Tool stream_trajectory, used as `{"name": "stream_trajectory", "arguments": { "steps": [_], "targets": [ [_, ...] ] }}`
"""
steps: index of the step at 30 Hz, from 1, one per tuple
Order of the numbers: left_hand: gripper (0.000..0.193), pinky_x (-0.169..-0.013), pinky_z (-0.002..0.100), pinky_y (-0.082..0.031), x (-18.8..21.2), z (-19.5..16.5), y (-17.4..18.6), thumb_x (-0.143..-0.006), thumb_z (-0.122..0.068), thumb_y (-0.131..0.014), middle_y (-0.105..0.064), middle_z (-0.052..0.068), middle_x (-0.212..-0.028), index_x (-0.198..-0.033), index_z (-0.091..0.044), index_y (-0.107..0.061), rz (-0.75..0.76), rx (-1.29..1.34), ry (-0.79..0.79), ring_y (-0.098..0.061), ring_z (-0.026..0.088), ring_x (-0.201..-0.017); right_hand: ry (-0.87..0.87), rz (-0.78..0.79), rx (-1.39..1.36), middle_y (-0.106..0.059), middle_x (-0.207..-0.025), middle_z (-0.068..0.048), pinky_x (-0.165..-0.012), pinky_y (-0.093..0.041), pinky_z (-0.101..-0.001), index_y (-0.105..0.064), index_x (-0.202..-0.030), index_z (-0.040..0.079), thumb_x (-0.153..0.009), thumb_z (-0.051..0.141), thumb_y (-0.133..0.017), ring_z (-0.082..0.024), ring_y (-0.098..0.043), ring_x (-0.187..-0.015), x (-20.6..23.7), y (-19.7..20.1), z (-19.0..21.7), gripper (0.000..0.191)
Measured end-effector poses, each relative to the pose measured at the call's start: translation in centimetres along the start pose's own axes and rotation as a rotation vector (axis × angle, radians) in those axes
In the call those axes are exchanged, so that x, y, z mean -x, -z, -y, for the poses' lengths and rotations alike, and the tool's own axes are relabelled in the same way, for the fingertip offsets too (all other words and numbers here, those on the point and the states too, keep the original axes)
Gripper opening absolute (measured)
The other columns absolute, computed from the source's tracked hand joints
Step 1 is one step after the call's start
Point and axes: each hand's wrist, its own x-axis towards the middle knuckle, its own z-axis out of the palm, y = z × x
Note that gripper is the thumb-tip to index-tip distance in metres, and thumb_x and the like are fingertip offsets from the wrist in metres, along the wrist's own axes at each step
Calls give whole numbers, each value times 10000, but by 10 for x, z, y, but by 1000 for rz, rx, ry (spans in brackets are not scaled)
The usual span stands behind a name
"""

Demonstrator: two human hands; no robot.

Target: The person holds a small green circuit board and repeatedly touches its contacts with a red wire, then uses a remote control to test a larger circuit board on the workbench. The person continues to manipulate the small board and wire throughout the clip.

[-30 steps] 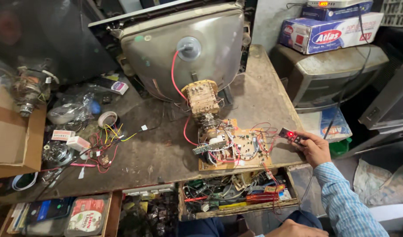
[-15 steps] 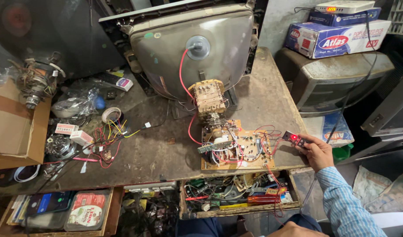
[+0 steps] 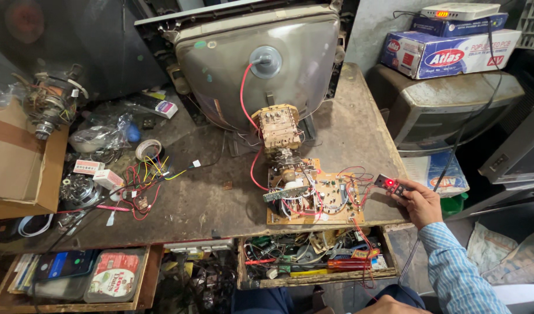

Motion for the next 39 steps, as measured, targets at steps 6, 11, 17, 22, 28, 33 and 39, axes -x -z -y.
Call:
{"name": "stream_trajectory", "arguments": {
  "steps": [6, 11, 17, 22, 28, 33, 39],
  "targets": [
    [263, -1116, 186, -486, 1, -8, 4, -1203, -90, -447, -673, 45, -1271, -1362, 24, -623, 38, -61, 9, -626, 47, -1230, -2, 3, 4, -676, -1201, -237, -943, -596, -400, -625, -1256, -133, -942, -113, -414, -348, -709, -1040, 2, -4, 4, 379],
    [281, -1155, 224, -476, 0, -9, 2, -1197, -90, -424, -672, 106, -1305, -1364, 30, -615, 40, -44, 14, -629, 121, -1258, 0, -9, 38, -670, -1208, -242, -944, -591, -391, -628, -1258, -133, -956, -112, -409, -338, -706, -1043, 5, -6, 4, 374],
    [270, -1152, 234, -485, 3, -7, 4, -1172, -70, -445, -681, 136, -1292, -1350, 35, -620, 53, -126, -36, -640, 150, -1253, 27, 7, 82, -670, -1226, -230, -949, -588, -395, -623, -1239, -151, -937, -121, -412, -305, -698, -1056, 3, -3, -2, 369],
    [260, -1137, 239, -497, 5, 1, 5, -1152, -56, -467, -690, 150, -1275, -1337, 33, -626, 60, -148, -58, -652, 163, -1238, -22, 1, -4, -687, -1196, -189, -915, -626, -347, -645, -1207, -99, -975, -58, -454, -256, -725, -1034, -4, 3, -6, 304],
    [259, -1109, 251, -519, 2, 12, 9, -1115, -98, -536, -705, 149, -1275, -1337, -15, -643, -9, -218, -71, -664, 160, -1201, -12, 4, 1074, -746, -1002, -182, -671, -530, -323, -714, -1304, 75, -1002, 163, -680, -262, -683, -742, -27, 1, 14, 317],
    [322, -1047, 294, -534, 3, -6, 2, -1023, -114, -616, -732, 161, -1196, -1330, -33, -671, -111, -186, 70, -698, 175, -1118, 791, -77, 1158, -679, -1147, -185, -884, -507, -294, -680, -1239, -23, -948, 139, -735, -215, -639, -1021, -2, 14, 40, 337],
    [322, -700, 263, -530, -8, -38, -16, -1001, -123, -602, -719, 128, -801, -1284, -39, -732, -257, -104, 313, -606, 90, -727, 325, -308, 786, -731, -869, -132, -769, -511, -250, -722, -1048, -73, -1184, 145, -601, -148, -656, -782, 194, 101, 18, 284]
  ]
}}
